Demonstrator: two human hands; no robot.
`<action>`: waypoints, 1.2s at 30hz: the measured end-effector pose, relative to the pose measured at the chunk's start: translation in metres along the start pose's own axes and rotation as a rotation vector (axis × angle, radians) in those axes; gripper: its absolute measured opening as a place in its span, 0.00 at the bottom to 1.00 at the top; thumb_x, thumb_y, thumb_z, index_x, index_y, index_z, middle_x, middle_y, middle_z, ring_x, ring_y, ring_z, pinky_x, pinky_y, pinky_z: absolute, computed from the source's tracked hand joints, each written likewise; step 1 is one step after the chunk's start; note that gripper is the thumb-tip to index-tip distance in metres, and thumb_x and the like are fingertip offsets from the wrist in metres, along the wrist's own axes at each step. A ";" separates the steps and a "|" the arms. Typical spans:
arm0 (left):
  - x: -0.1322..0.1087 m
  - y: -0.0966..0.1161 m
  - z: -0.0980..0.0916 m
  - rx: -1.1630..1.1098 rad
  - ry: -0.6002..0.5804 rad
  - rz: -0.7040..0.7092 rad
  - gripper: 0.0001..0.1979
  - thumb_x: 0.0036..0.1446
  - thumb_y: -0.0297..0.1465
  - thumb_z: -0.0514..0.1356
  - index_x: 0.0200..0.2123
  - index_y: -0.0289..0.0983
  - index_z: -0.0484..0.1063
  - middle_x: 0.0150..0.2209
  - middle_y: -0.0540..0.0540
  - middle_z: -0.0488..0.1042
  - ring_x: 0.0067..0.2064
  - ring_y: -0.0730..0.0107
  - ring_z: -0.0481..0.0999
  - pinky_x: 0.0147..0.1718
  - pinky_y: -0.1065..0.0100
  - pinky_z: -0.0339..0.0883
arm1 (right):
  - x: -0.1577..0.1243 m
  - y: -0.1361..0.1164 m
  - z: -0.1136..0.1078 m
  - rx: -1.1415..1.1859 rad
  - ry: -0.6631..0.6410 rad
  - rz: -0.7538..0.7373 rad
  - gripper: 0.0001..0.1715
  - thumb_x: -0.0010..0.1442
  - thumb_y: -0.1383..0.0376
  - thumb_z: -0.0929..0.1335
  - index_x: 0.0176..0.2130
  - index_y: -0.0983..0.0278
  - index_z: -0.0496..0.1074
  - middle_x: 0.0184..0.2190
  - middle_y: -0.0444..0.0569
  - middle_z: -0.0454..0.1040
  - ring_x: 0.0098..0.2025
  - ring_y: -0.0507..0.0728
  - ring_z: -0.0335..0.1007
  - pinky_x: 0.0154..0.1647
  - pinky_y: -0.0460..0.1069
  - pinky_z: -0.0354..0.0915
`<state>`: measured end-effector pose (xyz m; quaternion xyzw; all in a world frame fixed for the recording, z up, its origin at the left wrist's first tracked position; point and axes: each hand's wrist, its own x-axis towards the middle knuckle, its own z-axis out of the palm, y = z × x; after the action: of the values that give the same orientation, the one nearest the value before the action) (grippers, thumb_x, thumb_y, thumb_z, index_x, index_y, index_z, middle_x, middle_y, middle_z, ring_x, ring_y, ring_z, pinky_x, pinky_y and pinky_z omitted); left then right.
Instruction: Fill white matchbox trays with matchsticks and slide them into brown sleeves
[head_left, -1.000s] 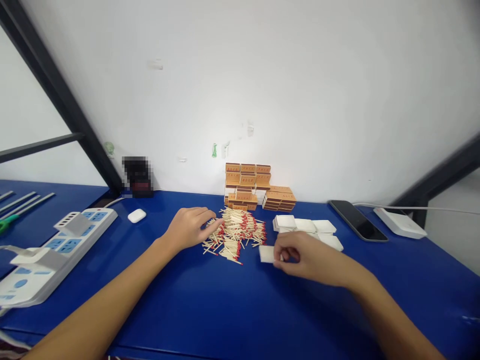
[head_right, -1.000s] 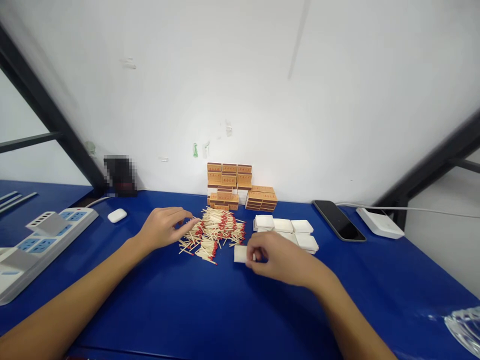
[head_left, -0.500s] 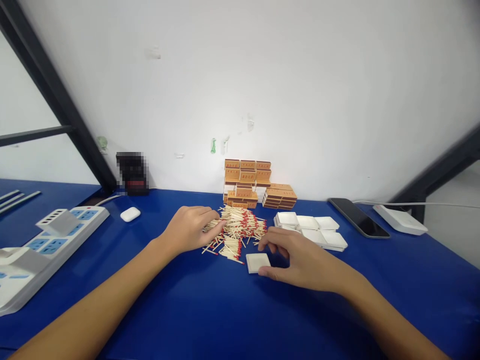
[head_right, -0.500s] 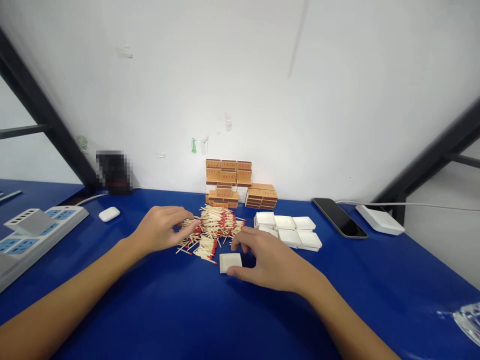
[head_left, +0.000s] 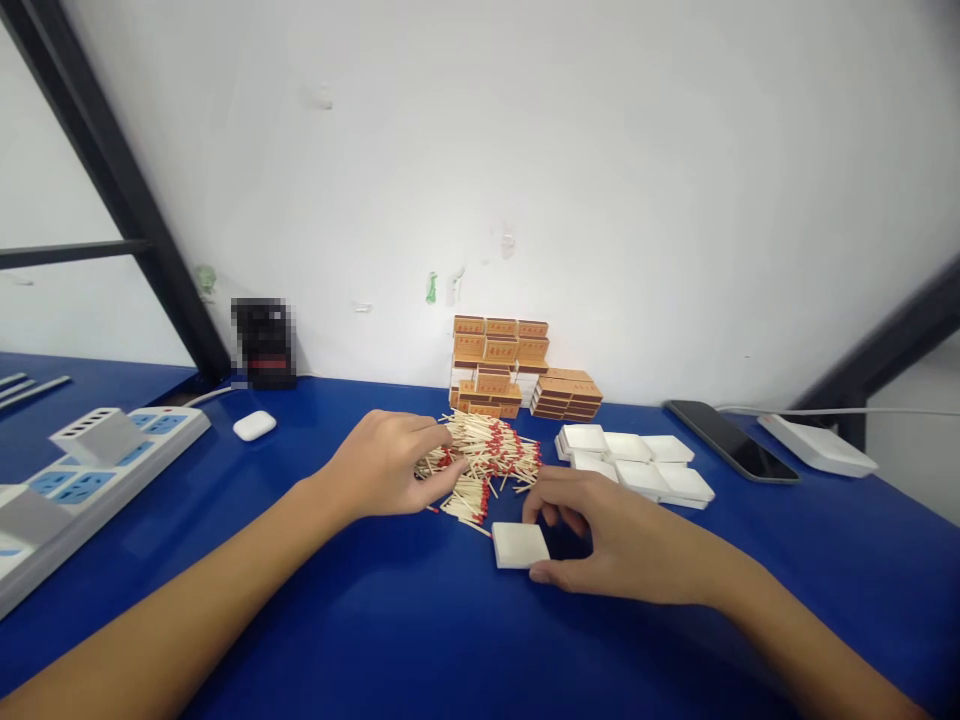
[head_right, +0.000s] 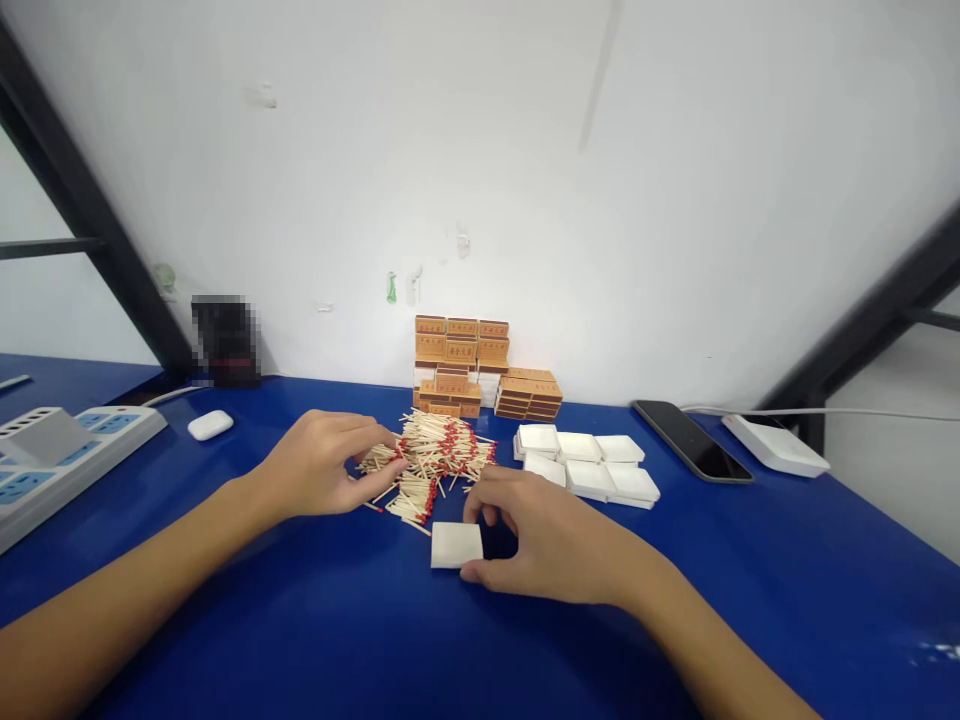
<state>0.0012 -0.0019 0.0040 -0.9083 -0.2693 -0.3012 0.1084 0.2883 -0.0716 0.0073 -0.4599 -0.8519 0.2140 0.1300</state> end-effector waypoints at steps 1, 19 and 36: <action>0.001 0.004 -0.002 -0.028 -0.023 -0.001 0.17 0.68 0.42 0.58 0.32 0.38 0.77 0.24 0.48 0.74 0.25 0.69 0.72 0.24 0.64 0.61 | 0.000 -0.002 0.000 0.021 -0.003 -0.005 0.14 0.54 0.59 0.78 0.39 0.57 0.76 0.35 0.44 0.73 0.34 0.55 0.66 0.32 0.49 0.60; -0.030 0.025 -0.015 -0.354 -0.380 -0.097 0.08 0.53 0.38 0.70 0.34 0.43 0.78 0.22 0.55 0.73 0.22 0.70 0.70 0.22 0.65 0.56 | 0.026 -0.037 0.014 0.049 0.060 -0.063 0.19 0.53 0.54 0.80 0.37 0.59 0.76 0.33 0.43 0.75 0.33 0.53 0.66 0.31 0.48 0.56; -0.037 0.019 -0.009 -0.493 -0.506 -0.261 0.14 0.44 0.39 0.73 0.33 0.41 0.77 0.21 0.58 0.64 0.22 0.76 0.62 0.24 0.68 0.51 | 0.053 -0.031 0.024 -0.030 0.079 0.037 0.13 0.57 0.61 0.77 0.37 0.61 0.72 0.33 0.42 0.72 0.34 0.53 0.64 0.33 0.49 0.55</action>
<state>-0.0172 -0.0361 -0.0121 -0.9109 -0.3203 -0.1344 -0.2227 0.2274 -0.0481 0.0025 -0.4855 -0.8406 0.1853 0.1526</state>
